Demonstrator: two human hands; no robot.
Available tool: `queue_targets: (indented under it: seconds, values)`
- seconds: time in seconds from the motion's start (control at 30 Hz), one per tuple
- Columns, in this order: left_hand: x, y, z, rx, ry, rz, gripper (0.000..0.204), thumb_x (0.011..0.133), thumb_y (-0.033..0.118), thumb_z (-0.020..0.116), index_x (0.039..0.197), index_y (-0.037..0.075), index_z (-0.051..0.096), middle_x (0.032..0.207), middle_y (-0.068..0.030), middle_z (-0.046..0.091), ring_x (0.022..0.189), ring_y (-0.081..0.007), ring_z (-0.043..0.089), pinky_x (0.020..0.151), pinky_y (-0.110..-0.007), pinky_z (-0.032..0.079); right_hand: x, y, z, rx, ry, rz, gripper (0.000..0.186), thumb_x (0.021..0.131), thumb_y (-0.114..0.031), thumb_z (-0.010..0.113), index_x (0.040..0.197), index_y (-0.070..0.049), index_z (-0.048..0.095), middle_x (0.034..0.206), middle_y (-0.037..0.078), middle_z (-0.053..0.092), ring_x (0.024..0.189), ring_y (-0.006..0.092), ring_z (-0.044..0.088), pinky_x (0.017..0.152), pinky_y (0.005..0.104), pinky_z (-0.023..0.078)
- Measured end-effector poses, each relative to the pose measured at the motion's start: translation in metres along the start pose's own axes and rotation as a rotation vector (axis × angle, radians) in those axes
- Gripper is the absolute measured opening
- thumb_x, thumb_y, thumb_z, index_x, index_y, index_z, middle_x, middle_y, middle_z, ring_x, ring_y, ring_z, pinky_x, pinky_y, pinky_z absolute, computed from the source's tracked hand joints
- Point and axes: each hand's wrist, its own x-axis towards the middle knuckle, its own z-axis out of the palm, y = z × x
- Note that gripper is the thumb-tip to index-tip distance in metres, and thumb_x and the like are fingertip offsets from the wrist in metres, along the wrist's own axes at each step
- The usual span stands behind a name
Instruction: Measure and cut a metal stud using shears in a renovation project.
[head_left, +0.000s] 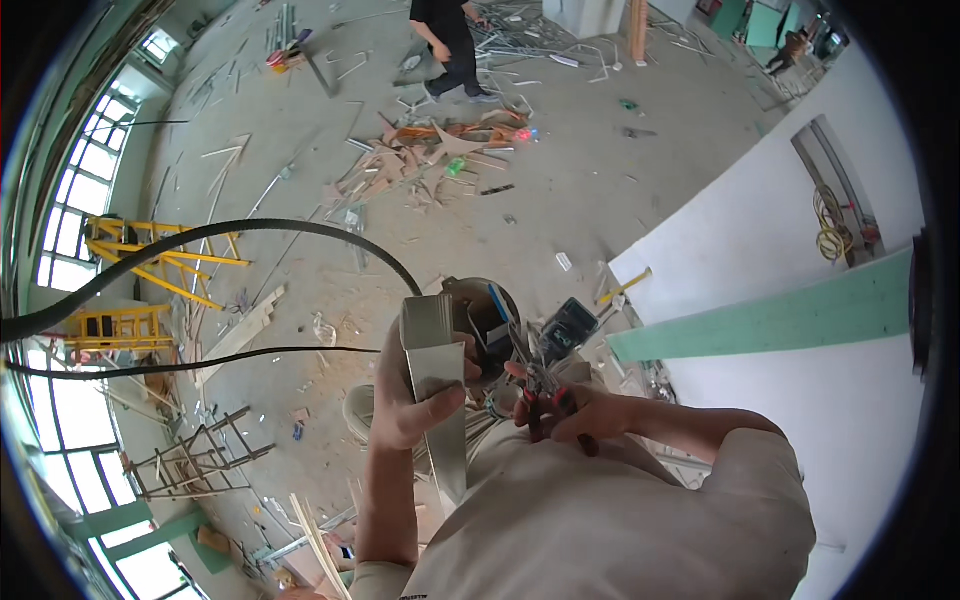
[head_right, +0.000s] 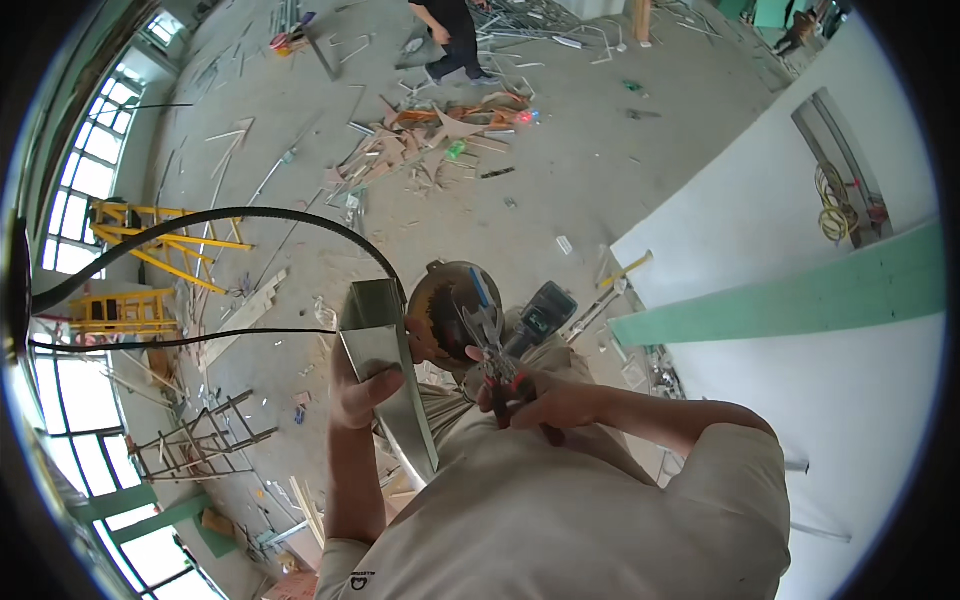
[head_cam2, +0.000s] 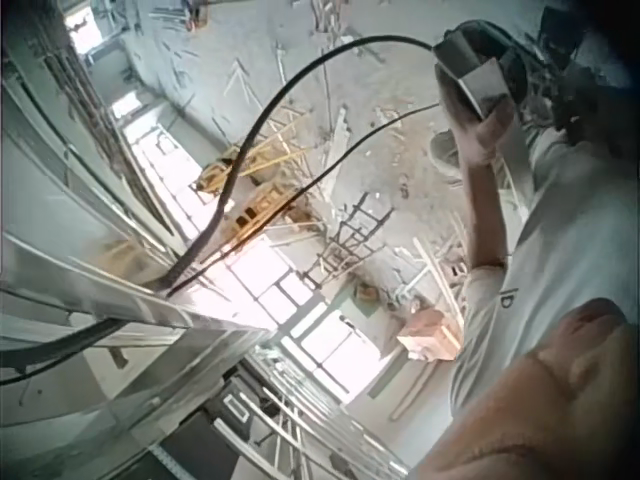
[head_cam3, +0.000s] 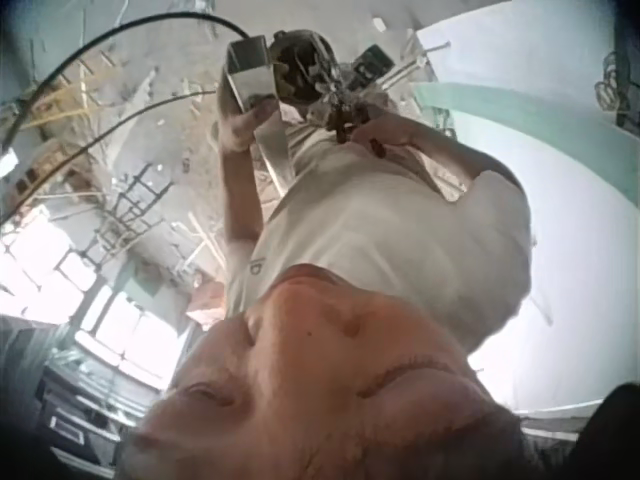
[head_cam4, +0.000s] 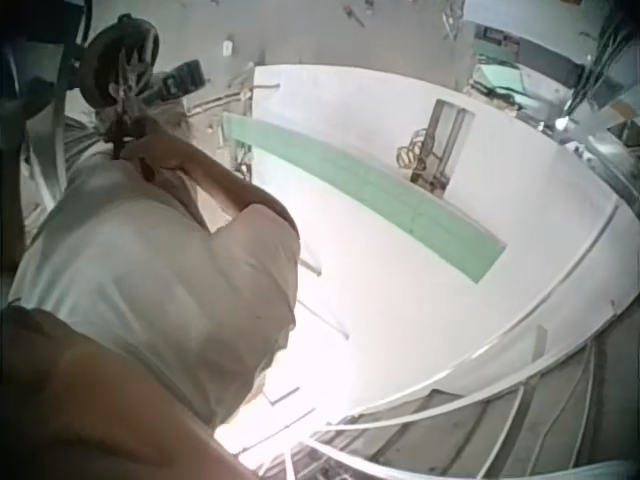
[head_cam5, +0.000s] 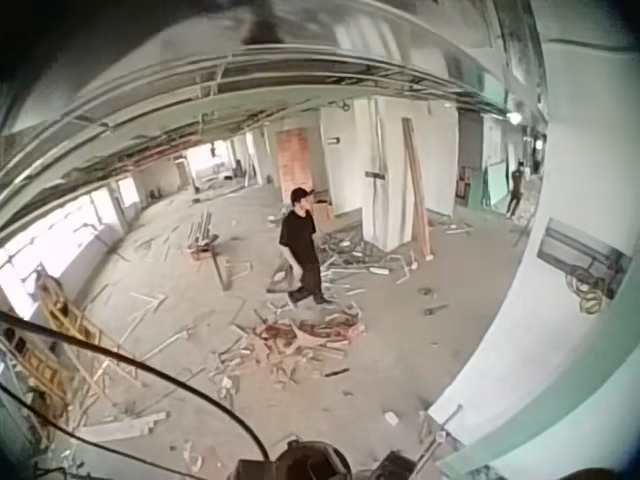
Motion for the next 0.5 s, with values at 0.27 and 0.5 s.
queue_targets:
  seconds: [0.27, 0.5]
  values:
    - [0.001, -0.003, 0.0, 0.025, -0.153, -0.041, 0.087, 0.057, 0.019, 0.092, 0.133, 0.001, 0.056, 0.104, -0.0103, 0.069, 0.091, -0.0194, 0.066, 0.08, -0.033, 0.055, 0.004, -0.104, 0.002, -1.289, 0.39, -0.172, 0.088, 0.076, 0.001, 0.068, 0.159, -0.004, 0.039, 0.126, 0.018, 0.06, 0.107, 0.0299, 0.06, 0.089, 0.0379, 0.048]
    - [0.005, 0.009, 0.02, -0.131, -0.19, -0.163, 0.102, 0.046, 0.02, 0.101, 0.136, 0.0, 0.056, 0.103, -0.0098, 0.069, 0.091, -0.0203, 0.066, 0.081, -0.034, 0.056, -0.009, -0.145, 0.018, -1.34, 0.364, -0.066, 0.089, 0.075, 0.002, 0.064, 0.159, -0.002, 0.037, 0.126, 0.02, 0.059, 0.108, 0.0359, 0.059, 0.089, 0.0407, 0.048]
